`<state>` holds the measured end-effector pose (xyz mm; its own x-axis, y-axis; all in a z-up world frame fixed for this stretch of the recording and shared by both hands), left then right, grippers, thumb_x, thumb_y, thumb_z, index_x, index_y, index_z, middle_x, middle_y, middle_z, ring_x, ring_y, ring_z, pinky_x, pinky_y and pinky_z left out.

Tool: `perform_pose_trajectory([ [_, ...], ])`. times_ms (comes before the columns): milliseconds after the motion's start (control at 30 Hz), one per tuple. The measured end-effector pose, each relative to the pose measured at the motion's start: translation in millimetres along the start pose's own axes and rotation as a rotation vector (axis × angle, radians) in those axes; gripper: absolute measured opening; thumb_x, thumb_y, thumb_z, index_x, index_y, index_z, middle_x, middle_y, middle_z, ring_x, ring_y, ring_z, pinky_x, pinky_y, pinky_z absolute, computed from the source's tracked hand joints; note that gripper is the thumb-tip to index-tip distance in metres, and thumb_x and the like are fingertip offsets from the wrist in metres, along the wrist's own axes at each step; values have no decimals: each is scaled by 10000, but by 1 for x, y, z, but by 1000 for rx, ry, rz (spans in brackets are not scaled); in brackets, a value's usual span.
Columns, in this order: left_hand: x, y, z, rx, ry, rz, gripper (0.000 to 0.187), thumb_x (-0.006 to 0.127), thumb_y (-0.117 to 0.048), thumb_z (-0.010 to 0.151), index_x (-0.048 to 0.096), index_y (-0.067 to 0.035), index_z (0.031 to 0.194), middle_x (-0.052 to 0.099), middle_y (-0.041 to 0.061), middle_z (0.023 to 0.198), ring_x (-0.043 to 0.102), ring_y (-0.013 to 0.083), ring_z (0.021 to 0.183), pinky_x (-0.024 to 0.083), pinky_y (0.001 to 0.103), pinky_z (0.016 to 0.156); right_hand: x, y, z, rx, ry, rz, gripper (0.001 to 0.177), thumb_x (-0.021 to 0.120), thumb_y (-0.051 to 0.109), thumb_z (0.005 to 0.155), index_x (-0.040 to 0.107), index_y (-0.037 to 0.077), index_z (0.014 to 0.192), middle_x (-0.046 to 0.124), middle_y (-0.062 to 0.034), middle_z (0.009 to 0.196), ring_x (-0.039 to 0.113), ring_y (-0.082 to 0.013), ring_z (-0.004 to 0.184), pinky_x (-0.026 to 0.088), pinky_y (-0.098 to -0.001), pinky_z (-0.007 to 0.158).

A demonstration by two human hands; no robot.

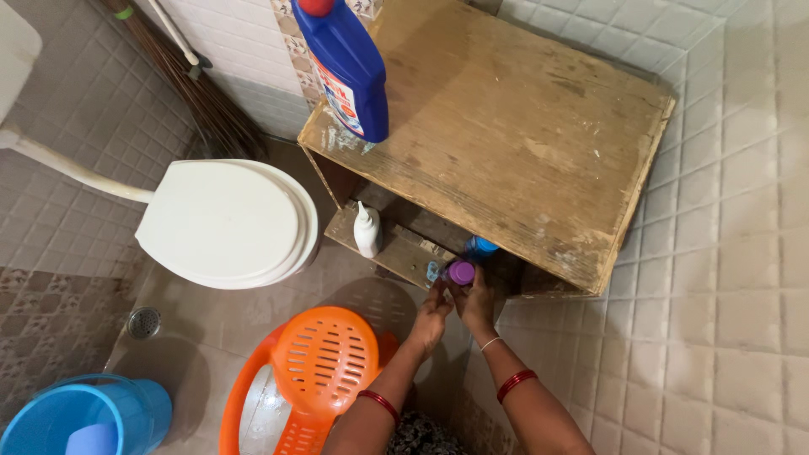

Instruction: The person picks up two different cleaning bottles from a collection of items on a counter and places them onto a shelf in a bathroom.

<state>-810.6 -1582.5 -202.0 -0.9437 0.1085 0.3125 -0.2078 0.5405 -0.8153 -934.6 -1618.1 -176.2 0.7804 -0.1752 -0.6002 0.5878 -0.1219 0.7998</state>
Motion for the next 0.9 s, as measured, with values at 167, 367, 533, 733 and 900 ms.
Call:
perform_pose_trajectory([
  [167, -1, 5, 6, 19, -18, -9, 773, 475, -85, 927, 147, -92, 1627, 239, 119, 1696, 277, 296, 1542, 260, 378, 1226, 2, -4, 1, -26, -26, -63, 588, 815, 287, 838, 566, 71, 1325, 755, -185, 1071, 731, -386, 999, 576, -457, 828],
  [367, 2, 2, -1, 89, 0, -18, 774, 483, -77, 911, 182, -74, 1624, 278, 140, 1685, 295, 301, 1543, 259, 373, 1223, 3, -23, -5, -24, -56, -88, 856, 845, 223, 765, 416, 11, 1475, 675, -245, 1184, 665, -432, 1051, 531, -473, 882],
  [533, -2, 4, -21, 45, -23, -26, 801, 499, -98, 906, 151, -106, 1627, 252, 129, 1688, 264, 277, 1552, 245, 365, 1222, 11, -35, -45, -164, -320, -113, 858, 840, 211, 794, 365, 48, 1490, 575, -233, 1365, 559, -389, 1256, 461, -447, 1035],
  [733, 11, -22, -94, 51, 223, 544, 864, 371, -526, 1023, -96, -112, 1621, -34, 155, 1723, 107, 340, 1576, 163, 437, 1234, 49, -47, -120, 364, 127, 865, 828, 551, 503, 909, 236, 208, 1616, 453, -108, 1533, 518, -311, 1325, 460, -427, 977],
  [900, 14, -72, -174, 42, 223, 574, 981, 299, -699, 977, -169, -117, 1614, -50, 186, 1717, 19, 375, 1585, 139, 498, 1262, 65, -14, -137, 585, 377, 1064, 853, 309, 750, 910, 282, 245, 1596, 384, -87, 1622, 439, -363, 1406, 460, -521, 1029],
])
Point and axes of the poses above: each hand's wrist, its own z-axis towards the middle knuckle, its own x-axis out of the palm, y = z × x, the point moved 3 cm from there along z, towards the middle knuckle
